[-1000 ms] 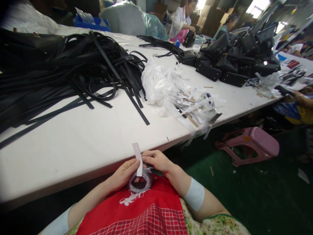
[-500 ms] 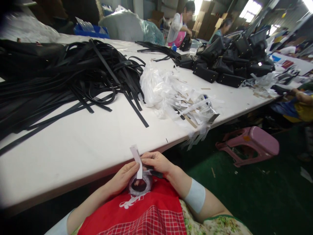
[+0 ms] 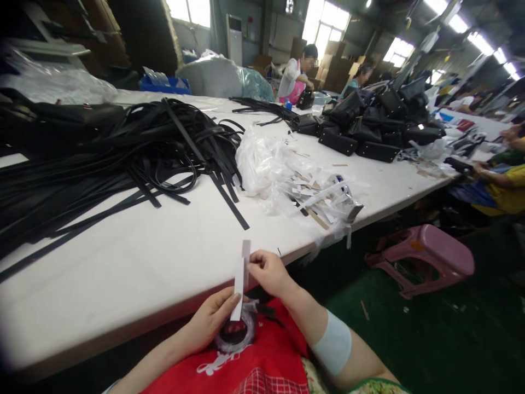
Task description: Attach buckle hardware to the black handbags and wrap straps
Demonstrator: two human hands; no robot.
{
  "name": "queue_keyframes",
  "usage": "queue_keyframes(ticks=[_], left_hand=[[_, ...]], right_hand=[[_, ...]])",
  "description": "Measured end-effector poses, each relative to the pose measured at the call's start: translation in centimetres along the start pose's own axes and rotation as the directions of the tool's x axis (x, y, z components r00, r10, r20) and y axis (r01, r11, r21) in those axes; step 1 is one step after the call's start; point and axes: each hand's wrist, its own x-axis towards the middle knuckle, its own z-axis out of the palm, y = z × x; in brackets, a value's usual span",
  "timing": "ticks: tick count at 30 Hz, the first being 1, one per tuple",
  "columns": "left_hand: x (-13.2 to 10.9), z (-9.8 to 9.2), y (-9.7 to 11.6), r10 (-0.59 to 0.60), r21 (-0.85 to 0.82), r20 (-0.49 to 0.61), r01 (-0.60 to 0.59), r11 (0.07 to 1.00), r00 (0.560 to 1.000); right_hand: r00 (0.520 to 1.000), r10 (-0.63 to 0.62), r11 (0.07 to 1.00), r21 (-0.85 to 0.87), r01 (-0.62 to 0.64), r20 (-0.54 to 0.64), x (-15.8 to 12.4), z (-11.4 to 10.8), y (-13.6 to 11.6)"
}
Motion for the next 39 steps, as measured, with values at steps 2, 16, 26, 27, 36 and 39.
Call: queue_keyframes(ticks=[2,16,26,27,36,39], left_hand=[[0.0,0.0,0.0,0.004,0.025,-0.019,-0.003,1.000,1.000],[0.3,-0.2,0.0,0.017,-0.038,-0.061,-0.019,0.999,0.998],[0.8,-0.3,-1.0,-0.026,-0.109,-0.115,0.013,0.994,0.993],[0.8,-0.2,-1.1,-0.025,-0.107,-0.118,0.013,0.994,0.993],[0.5,0.1,-0.6,-0.034,-0.050,-0.112,0.029,0.998,0.993],[0.1,-0.1,0.1,0.065,0.053,-0.165,-0.057,0.997,0.984]], right_hand=[[0.987,0.001,0.996,-0.089,-0.016,-0.159,2.0,-2.0,0.1],[0.973,-0.212,0.977,0.030,0.210,0.090,-2.5,-1.2,-2.9],[0.647,-0.620,0.403,-0.527,0.748,0.444,-8.6,-0.9,-1.8],[0.633,-0.632,0.381,-0.533,0.756,0.447,-8.7,-1.1,-1.8],[0.633,-0.624,0.340,-0.570,0.748,0.458,-7.8,0.5,-0.2],[0.678,-0.623,0.434,-0.548,0.715,0.390,-7.4,1.2,0.3]])
